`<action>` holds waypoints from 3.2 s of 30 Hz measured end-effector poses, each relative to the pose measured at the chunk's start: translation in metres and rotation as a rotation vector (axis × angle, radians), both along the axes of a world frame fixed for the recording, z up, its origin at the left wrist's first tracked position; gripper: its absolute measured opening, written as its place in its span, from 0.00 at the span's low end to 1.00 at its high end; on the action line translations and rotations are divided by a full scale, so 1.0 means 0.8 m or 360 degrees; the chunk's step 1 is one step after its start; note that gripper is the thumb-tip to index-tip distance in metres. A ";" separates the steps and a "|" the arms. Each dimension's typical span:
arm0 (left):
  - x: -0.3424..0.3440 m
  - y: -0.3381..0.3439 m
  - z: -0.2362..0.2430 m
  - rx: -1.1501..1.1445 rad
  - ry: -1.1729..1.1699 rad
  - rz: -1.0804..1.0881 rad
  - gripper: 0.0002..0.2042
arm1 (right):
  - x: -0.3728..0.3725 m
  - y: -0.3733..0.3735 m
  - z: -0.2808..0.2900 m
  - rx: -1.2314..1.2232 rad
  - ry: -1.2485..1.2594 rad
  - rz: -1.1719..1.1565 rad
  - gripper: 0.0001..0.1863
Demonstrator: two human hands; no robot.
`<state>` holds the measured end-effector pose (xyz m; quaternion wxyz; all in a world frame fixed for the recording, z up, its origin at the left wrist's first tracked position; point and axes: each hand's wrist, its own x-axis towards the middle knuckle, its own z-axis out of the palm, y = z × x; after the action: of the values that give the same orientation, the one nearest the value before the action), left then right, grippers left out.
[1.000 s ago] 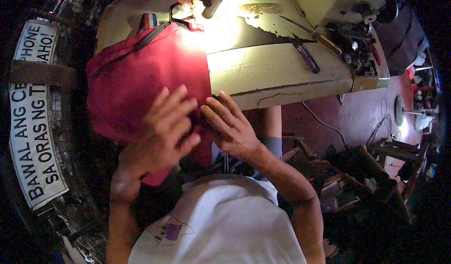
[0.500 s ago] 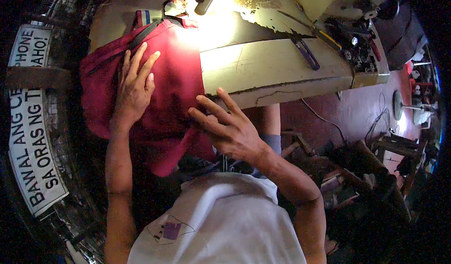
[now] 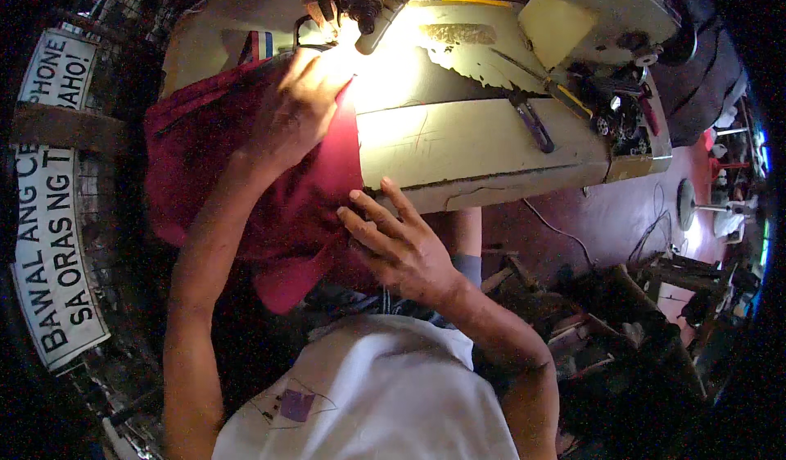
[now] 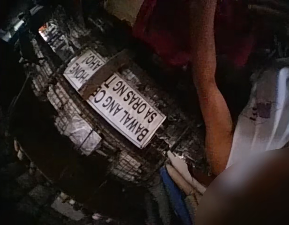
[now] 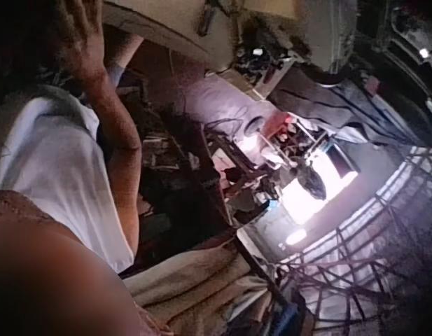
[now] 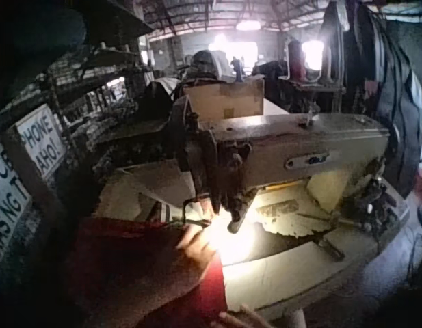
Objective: Sewing a piece of leather using an industrial sewing machine.
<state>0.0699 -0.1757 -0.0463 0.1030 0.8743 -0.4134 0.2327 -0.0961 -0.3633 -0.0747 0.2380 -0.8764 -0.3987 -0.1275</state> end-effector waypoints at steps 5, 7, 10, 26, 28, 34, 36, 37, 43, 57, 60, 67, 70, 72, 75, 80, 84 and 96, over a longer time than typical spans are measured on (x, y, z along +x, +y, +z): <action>0.009 -0.010 -0.008 0.0039 -0.0159 -0.0037 0.09 | 0.000 0.000 0.002 0.0017 0.0063 -0.0001 0.15; 0.006 0.001 -0.005 0.0004 -0.0094 -0.0091 0.09 | 0.000 0.000 0.002 0.0001 0.0121 0.0010 0.14; -0.005 0.020 -0.001 0.0034 -0.0034 0.0002 0.08 | 0.001 0.000 0.003 0.0064 0.0122 0.0033 0.15; -0.003 0.038 -0.006 -0.0095 0.0277 -0.0081 0.18 | 0.014 -0.010 0.031 0.0151 0.0403 0.0062 0.17; -0.008 0.034 -0.007 -0.0042 0.0329 0.0048 0.22 | 0.017 -0.015 0.034 0.0133 0.0478 0.0051 0.16; 0.011 0.043 -0.014 -0.0155 0.0325 -0.0046 0.24 | 0.031 -0.015 0.032 0.0104 0.0458 0.0106 0.09; 0.022 0.046 -0.017 -0.0117 0.0298 -0.0044 0.23 | 0.039 -0.011 0.029 0.0113 0.0446 0.0069 0.09; 0.027 0.046 -0.018 -0.0118 0.0293 -0.0067 0.22 | 0.042 -0.011 0.029 0.0129 0.0433 0.0056 0.10; 0.027 0.042 -0.009 0.0010 0.0252 -0.0043 0.25 | 0.048 -0.007 0.021 0.0212 0.0362 -0.0011 0.11; 0.011 0.038 -0.010 0.0002 0.0485 0.0105 0.30 | 0.061 -0.004 0.022 0.0247 0.0347 -0.0030 0.13; 0.026 0.039 -0.011 0.0054 0.0449 0.0063 0.29 | 0.076 -0.001 0.017 0.0237 0.0327 -0.0063 0.13; 0.042 0.042 -0.015 0.0071 0.0341 0.0063 0.27 | 0.089 0.002 0.015 0.0184 0.0269 -0.0092 0.13; 0.047 0.042 -0.016 0.0046 0.0306 0.0047 0.26 | 0.093 0.005 0.018 0.0222 0.0285 -0.0125 0.14; 0.057 0.042 -0.016 0.0071 0.0330 0.0027 0.23 | 0.097 0.008 0.018 0.0235 0.0296 -0.0148 0.13; 0.071 0.043 -0.014 0.0107 0.0329 -0.0023 0.21 | 0.100 0.013 0.018 0.0177 0.0312 -0.0239 0.16; 0.033 0.039 0.000 0.0199 0.0076 0.0141 0.24 | 0.071 0.011 0.013 0.0269 0.0119 -0.0299 0.21; -0.085 0.069 0.035 -0.0011 0.0817 0.0064 0.32 | 0.028 0.007 -0.003 0.0193 0.0055 -0.0351 0.28; -0.258 0.045 -0.034 0.0026 0.0608 0.0341 0.44 | 0.008 0.003 -0.014 0.0195 -0.0018 -0.0158 0.14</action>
<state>-0.1367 -0.1398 -0.0734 0.1470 0.9422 -0.2930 0.0690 -0.0894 -0.3606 -0.0860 0.2823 -0.8782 -0.3475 -0.1683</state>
